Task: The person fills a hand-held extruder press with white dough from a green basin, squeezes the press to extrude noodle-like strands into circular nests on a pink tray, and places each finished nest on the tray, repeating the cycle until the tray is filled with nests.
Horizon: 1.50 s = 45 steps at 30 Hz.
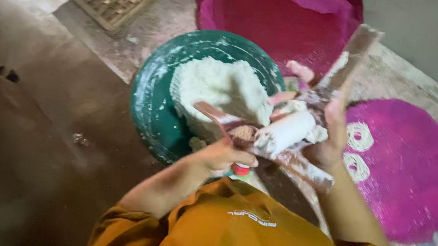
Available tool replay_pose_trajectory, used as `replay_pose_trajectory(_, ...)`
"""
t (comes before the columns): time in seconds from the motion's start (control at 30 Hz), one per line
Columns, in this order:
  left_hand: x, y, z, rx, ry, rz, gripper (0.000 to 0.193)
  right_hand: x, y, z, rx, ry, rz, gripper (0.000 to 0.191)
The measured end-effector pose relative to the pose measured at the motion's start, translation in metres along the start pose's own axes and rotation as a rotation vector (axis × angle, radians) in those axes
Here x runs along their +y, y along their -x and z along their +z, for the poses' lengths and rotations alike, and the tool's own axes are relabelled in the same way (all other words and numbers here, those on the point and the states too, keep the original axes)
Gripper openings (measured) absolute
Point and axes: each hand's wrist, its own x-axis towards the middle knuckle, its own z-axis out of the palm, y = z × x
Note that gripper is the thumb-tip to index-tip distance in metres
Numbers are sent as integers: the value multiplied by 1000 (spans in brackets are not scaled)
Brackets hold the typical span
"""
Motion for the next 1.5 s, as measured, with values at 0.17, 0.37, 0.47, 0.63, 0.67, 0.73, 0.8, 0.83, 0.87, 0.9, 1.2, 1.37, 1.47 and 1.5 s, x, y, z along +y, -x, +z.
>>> replay_pose_trajectory(0.17,50,13,30,-121,-1003,289,49,-63,32,-24,-273,884,-315,44)
replay_pose_trajectory(0.37,13,-1,68,-337,-1156,284,35,-51,100,-31,-376,1277,-588,31)
replay_pose_trajectory(0.47,1,-27,83,-503,-1295,518,29,-54,119,-39,-199,1264,-381,43)
replay_pose_trajectory(0.63,11,-100,120,-577,-1142,123,29,-110,143,-101,-117,670,199,99)
replay_pose_trajectory(0.67,15,-118,128,-576,-1090,-3,30,-125,150,-123,-193,470,428,89)
replay_pose_trajectory(0.73,9,-153,149,-650,-1309,75,35,-125,175,-150,-137,257,572,88)
replay_pose_trajectory(0.8,4,-201,159,-855,-1173,172,54,-111,211,-162,117,265,412,109)
replay_pose_trajectory(0.83,1,-230,158,-1012,-918,207,73,-106,228,-169,204,265,380,110)
replay_pose_trajectory(0.87,-7,-263,160,-1009,-678,142,71,-102,244,-174,289,266,349,110)
replay_pose_trajectory(0.9,-17,-295,159,-998,-442,82,69,-99,258,-179,368,269,313,110)
replay_pose_trajectory(1.2,-98,-396,69,270,-922,-165,45,-99,355,-174,823,263,94,95)
replay_pose_trajectory(1.37,-125,-361,39,326,-640,-191,36,-92,368,-189,827,217,130,87)
replay_pose_trajectory(1.47,-167,-304,23,295,-418,-157,31,-88,353,-196,759,202,149,83)
replay_pose_trajectory(1.5,-183,-281,21,267,-372,-89,30,-86,344,-198,731,206,143,82)
